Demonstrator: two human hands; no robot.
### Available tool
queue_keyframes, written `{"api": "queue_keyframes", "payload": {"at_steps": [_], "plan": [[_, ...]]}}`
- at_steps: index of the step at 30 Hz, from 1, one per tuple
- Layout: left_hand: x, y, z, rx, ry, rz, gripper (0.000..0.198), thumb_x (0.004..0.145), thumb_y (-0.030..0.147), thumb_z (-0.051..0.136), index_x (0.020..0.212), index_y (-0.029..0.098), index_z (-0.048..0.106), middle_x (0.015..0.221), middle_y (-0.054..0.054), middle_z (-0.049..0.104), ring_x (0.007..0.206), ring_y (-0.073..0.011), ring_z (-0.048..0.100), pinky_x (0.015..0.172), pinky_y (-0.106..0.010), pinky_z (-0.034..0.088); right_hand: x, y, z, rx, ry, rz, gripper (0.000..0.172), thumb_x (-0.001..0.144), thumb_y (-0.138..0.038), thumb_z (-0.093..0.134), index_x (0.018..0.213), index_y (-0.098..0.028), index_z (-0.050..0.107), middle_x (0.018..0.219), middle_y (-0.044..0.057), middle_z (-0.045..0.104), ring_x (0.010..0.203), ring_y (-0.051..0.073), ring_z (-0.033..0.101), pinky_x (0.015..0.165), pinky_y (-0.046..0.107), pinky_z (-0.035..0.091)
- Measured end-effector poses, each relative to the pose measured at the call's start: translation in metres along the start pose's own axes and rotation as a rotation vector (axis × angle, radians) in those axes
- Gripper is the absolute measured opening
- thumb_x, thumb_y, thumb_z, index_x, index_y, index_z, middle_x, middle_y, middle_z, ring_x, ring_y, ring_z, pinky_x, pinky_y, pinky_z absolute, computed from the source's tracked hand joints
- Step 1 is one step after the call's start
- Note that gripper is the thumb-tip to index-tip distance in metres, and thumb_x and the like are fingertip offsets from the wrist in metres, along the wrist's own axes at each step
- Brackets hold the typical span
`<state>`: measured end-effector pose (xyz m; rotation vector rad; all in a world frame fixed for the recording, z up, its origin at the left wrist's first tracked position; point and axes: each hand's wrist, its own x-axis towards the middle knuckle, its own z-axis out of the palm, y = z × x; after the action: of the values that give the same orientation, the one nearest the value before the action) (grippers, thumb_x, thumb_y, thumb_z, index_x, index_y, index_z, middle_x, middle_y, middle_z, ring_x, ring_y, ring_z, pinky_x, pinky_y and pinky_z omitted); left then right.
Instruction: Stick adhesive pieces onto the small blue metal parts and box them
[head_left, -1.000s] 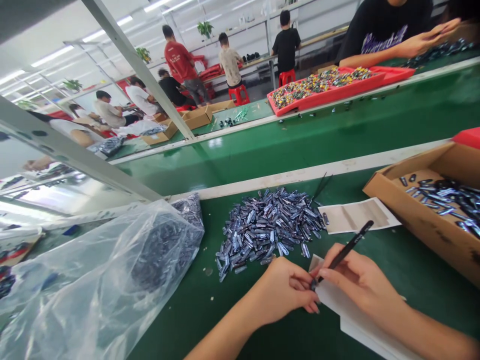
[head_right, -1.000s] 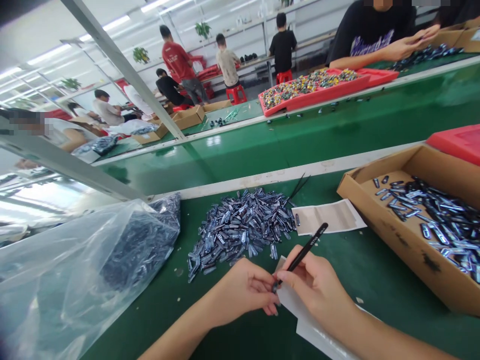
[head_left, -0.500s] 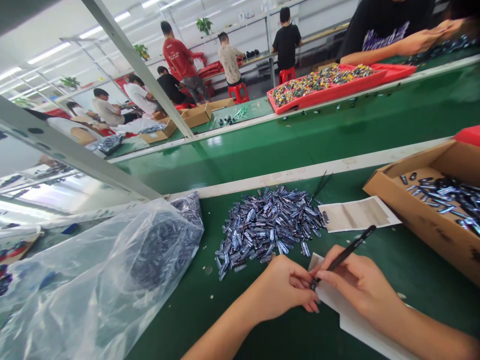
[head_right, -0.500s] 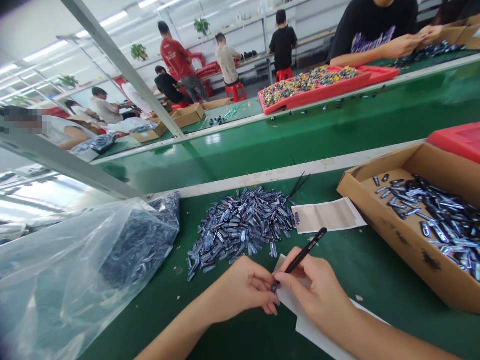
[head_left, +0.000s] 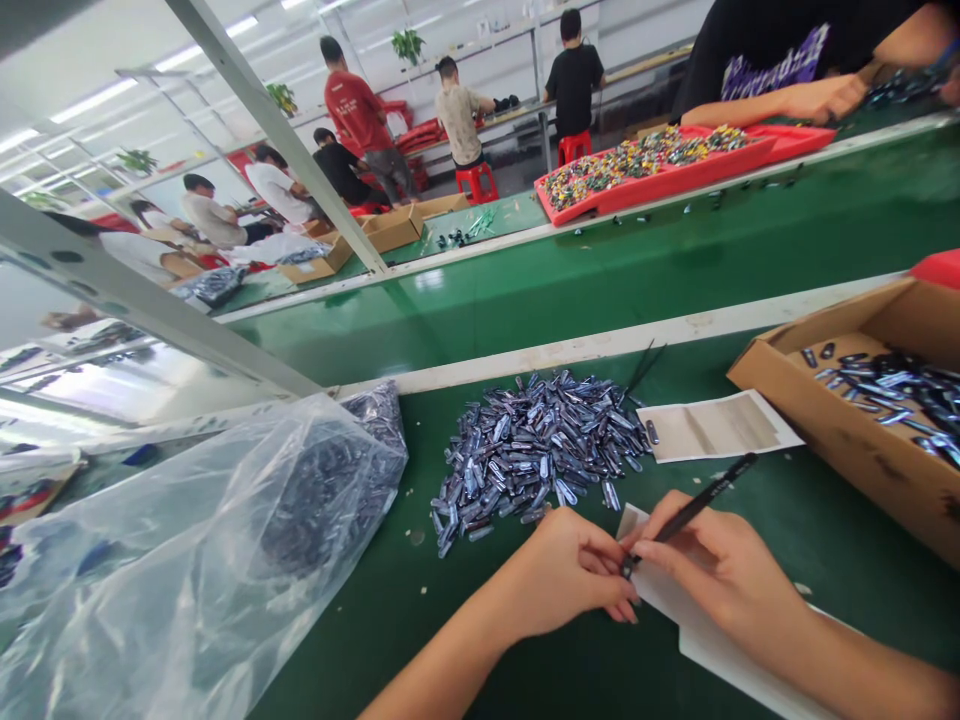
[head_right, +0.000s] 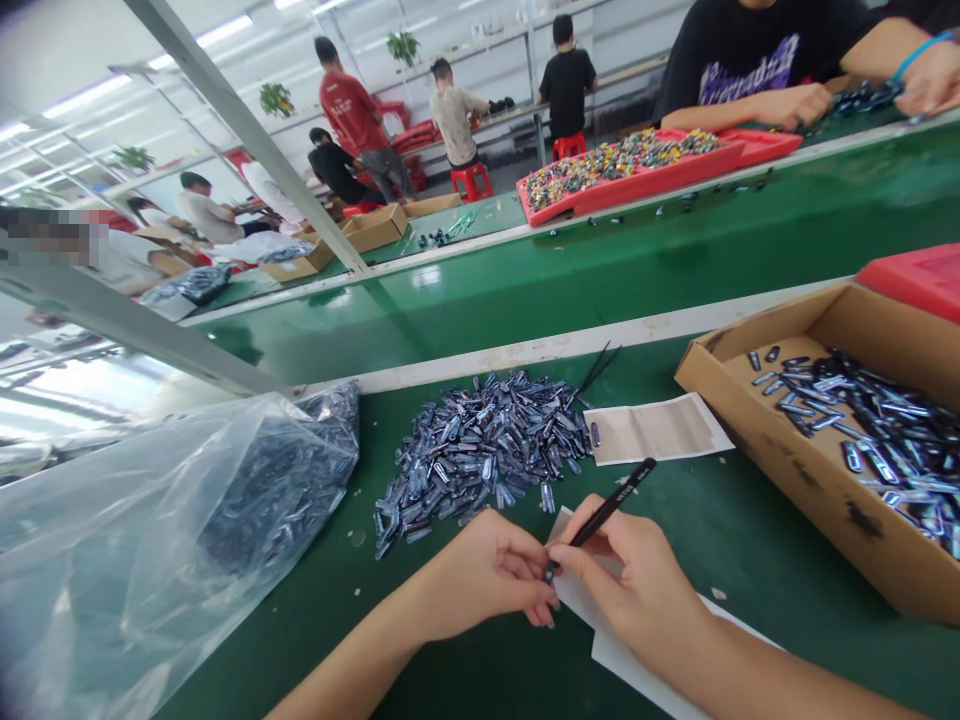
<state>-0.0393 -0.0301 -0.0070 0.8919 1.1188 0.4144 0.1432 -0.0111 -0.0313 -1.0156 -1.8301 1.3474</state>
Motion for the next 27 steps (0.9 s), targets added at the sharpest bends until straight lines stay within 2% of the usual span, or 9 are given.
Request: {"api": "queue_keyframes", "payload": {"at_steps": [4, 8, 11, 14, 16, 19, 21, 24, 27], "plan": [[0.000, 0.002, -0.002, -0.141, -0.058, -0.013, 0.019, 0.062, 0.020, 0.073, 0.074, 0.005, 0.069, 0.064, -0.005, 0.065, 0.058, -0.0104, 0.063, 0.063, -0.022, 0.052, -0.008, 0.002, 0.000, -0.083, 0.062, -0.194, 0.011, 0.087, -0.015, 0.054, 0.083, -0.023, 0.061, 0.079, 0.000, 0.072, 0.076, 0.015, 0.071, 0.069, 0.021, 0.055], [-0.003, 0.005, -0.004, -0.247, -0.092, -0.009, 0.022, 0.062, 0.020, 0.071, 0.077, 0.005, 0.070, 0.070, -0.008, 0.068, 0.062, -0.0131, 0.066, 0.066, -0.024, 0.054, -0.014, 0.002, -0.003, -0.139, 0.068, -0.501, 0.030, 0.081, -0.003, 0.057, 0.100, -0.026, 0.060, 0.090, 0.000, 0.074, 0.090, 0.017, 0.071, 0.077, 0.022, 0.056], [-0.005, 0.007, -0.003, -0.263, -0.065, 0.008, 0.021, 0.064, 0.023, 0.069, 0.074, 0.004, 0.070, 0.069, -0.009, 0.068, 0.061, -0.0141, 0.067, 0.065, -0.025, 0.054, -0.015, -0.002, -0.006, -0.137, 0.052, -0.559, 0.036, 0.079, -0.001, 0.058, 0.105, -0.026, 0.061, 0.095, 0.003, 0.074, 0.094, 0.019, 0.071, 0.077, 0.022, 0.057], [-0.006, 0.008, 0.000, -0.254, -0.054, 0.017, 0.024, 0.064, 0.027, 0.070, 0.072, 0.004, 0.069, 0.068, -0.009, 0.067, 0.060, -0.0146, 0.066, 0.062, -0.026, 0.054, -0.016, -0.008, -0.006, -0.030, 0.094, -0.460, 0.038, 0.079, -0.002, 0.060, 0.104, -0.030, 0.062, 0.095, 0.003, 0.073, 0.091, 0.021, 0.071, 0.075, 0.026, 0.059], [-0.007, 0.008, 0.000, -0.229, -0.051, 0.021, 0.025, 0.065, 0.028, 0.070, 0.071, 0.004, 0.068, 0.068, -0.009, 0.066, 0.059, -0.0142, 0.066, 0.060, -0.025, 0.053, -0.016, -0.010, -0.006, 0.064, 0.192, -0.382, 0.034, 0.079, -0.005, 0.061, 0.100, -0.032, 0.063, 0.091, 0.003, 0.073, 0.087, 0.022, 0.071, 0.073, 0.030, 0.060], [-0.008, 0.011, -0.005, -0.139, -0.001, 0.033, 0.018, 0.067, 0.022, 0.065, 0.070, 0.005, 0.067, 0.067, -0.008, 0.065, 0.058, -0.0129, 0.065, 0.060, -0.024, 0.053, -0.013, -0.011, -0.005, 0.157, 0.347, -0.238, 0.014, 0.081, -0.017, 0.063, 0.089, -0.028, 0.066, 0.082, 0.005, 0.072, 0.081, 0.022, 0.071, 0.069, 0.031, 0.060], [-0.007, 0.021, -0.008, -0.023, 0.041, 0.065, 0.014, 0.068, 0.017, 0.060, 0.071, 0.006, 0.067, 0.065, -0.006, 0.065, 0.059, -0.0124, 0.064, 0.062, -0.024, 0.053, -0.008, -0.011, -0.006, 0.211, 0.378, -0.101, 0.003, 0.082, -0.026, 0.065, 0.084, -0.024, 0.067, 0.080, 0.006, 0.071, 0.075, 0.022, 0.071, 0.065, 0.029, 0.060], [0.000, 0.058, -0.001, 0.257, 0.097, 0.223, 0.014, 0.069, 0.014, 0.057, 0.073, 0.008, 0.068, 0.066, -0.004, 0.065, 0.065, -0.0134, 0.064, 0.064, -0.022, 0.051, -0.001, -0.010, -0.007, 0.327, 0.379, 0.056, 0.016, 0.080, -0.036, 0.067, 0.082, -0.021, 0.064, 0.076, 0.006, 0.070, 0.065, 0.020, 0.070, 0.060, 0.028, 0.059], [0.018, 0.113, 0.032, 0.510, 0.102, 0.513, 0.016, 0.076, 0.019, 0.057, 0.079, 0.009, 0.069, 0.073, -0.002, 0.067, 0.076, -0.0142, 0.064, 0.068, -0.020, 0.049, 0.004, -0.010, -0.008, 0.384, 0.360, 0.122, 0.027, 0.076, -0.044, 0.068, 0.078, -0.018, 0.061, 0.066, 0.006, 0.070, 0.059, 0.020, 0.069, 0.058, 0.029, 0.058]]}}
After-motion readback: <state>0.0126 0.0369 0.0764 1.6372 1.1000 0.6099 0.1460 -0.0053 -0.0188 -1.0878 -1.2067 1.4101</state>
